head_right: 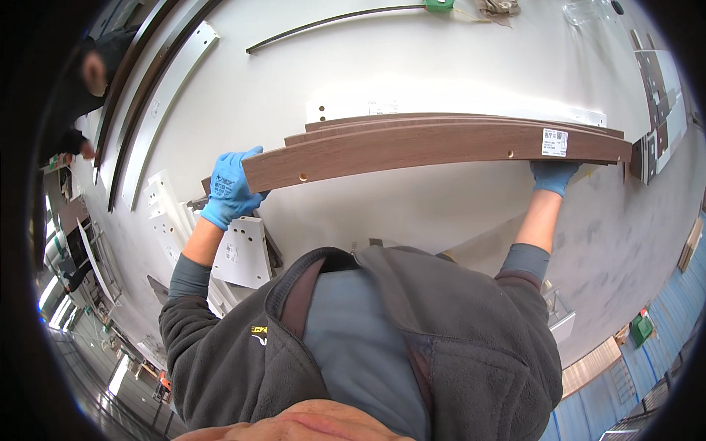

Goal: The person sorts and stacks various flat panel parts on a workbench, then wipes the surface with a cloth. The person handles brown and white panels, aligns them, and moves them into neat piles before cleaning the work area.

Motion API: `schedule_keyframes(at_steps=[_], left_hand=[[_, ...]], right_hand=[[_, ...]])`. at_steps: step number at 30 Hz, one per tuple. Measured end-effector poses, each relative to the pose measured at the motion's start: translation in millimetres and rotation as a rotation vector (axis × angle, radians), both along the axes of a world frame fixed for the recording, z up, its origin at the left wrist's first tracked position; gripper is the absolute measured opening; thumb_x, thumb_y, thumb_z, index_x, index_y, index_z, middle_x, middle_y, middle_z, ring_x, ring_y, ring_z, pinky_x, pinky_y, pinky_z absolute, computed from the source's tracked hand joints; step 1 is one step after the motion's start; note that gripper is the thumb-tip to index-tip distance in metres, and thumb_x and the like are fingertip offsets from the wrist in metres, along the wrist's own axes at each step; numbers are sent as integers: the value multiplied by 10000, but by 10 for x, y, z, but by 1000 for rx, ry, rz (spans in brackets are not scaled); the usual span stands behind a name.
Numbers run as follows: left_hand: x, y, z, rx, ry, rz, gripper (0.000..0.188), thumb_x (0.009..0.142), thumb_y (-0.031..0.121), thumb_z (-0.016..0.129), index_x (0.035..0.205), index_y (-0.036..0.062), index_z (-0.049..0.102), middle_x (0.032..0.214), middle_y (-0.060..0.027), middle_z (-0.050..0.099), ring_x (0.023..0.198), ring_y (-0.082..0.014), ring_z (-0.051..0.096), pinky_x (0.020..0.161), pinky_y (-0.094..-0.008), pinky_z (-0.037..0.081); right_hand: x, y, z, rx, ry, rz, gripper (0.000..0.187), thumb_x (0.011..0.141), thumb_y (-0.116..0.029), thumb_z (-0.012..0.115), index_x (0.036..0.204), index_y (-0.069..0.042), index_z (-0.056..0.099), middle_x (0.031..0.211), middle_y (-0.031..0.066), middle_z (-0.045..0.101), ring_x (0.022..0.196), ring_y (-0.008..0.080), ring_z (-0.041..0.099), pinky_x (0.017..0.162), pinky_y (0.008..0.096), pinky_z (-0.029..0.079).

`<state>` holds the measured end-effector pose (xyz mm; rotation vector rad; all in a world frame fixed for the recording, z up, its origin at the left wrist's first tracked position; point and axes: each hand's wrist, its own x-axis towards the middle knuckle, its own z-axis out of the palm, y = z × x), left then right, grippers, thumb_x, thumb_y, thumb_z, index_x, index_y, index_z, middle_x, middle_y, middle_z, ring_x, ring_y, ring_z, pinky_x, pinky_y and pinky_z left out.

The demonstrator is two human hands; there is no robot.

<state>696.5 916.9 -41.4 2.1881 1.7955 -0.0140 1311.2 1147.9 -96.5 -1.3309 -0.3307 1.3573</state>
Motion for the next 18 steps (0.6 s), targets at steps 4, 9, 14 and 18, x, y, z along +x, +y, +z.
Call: schedule_keyframes(at_steps=[4,9,14,18], left_hand=[[-11,38,-47,14,-18,6,749,684,293,906,1342,66,629,1088,-126,698,992,-320,675,960,-462,498],[-106,124,-20,113,-16,-21,773,660,260,915,1355,71,635,1070,-124,698,979,-332,678,956,-457,503],[-152,90,-169,127,-42,17,611,718,262,887,1256,77,661,997,-133,704,937,-340,680,924,-467,502],[-319,136,-397,166,23,0,522,695,263,895,1137,90,677,951,-134,688,898,-366,665,851,-481,513]], right_hand=[[-3,44,41,-52,42,-17,735,1024,-723,331,1552,-241,504,1557,30,545,1432,299,516,1174,588,426],[71,150,-100,-12,103,-5,701,1037,-695,325,1522,-234,535,1539,28,567,1432,304,520,1170,590,427],[86,255,-189,-1,154,-109,614,998,-676,452,1347,-217,663,1336,25,712,1245,285,677,1060,558,554],[-188,517,-263,57,245,-151,699,931,-671,562,1366,-132,656,1382,104,689,1280,329,658,1082,566,545]])
